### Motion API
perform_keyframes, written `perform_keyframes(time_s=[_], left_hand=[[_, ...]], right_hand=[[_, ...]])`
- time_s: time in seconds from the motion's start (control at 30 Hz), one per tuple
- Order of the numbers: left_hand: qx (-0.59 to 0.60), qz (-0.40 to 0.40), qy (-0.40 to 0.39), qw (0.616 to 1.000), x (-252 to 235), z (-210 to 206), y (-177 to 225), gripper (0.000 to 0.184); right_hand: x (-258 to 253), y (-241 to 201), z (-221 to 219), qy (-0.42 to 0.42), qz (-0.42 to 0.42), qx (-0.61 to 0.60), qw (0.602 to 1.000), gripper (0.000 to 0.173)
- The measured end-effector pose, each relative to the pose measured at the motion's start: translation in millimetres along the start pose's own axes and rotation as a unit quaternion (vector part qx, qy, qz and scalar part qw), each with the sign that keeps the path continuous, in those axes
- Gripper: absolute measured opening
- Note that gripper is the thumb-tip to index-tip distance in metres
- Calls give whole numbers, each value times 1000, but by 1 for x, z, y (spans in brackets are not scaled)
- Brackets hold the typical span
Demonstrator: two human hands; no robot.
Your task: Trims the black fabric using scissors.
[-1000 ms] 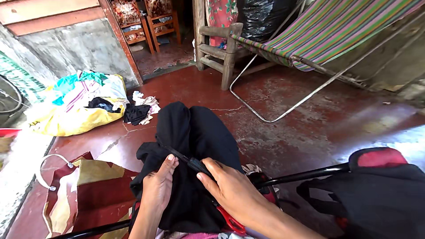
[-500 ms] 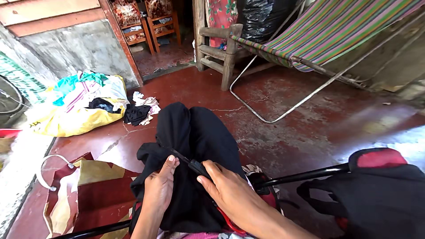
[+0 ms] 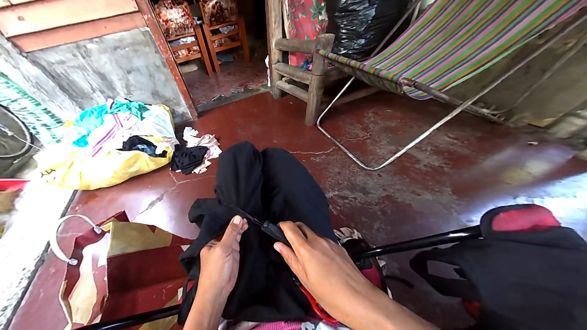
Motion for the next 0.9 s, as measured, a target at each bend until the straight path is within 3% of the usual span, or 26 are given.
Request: perform_keyframes(time_s=[0.33, 0.9], left_hand=[[2, -5, 6, 1000, 0, 0, 0, 8], [45, 3, 3, 999, -1, 0, -3, 12]], right_hand=[[4, -6, 7, 109, 64, 89, 988, 33], [16, -18, 0, 150, 87, 136, 975, 36]])
Point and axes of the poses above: each hand's wrist, its own x-axis away from the middle knuckle, its own z-axis out of the back of the hand, y = z × x, the point moved 7 cm from there along -x, towards the middle knuckle, and after that the axes turned 11 degrees about y, right-handed, at the moved point
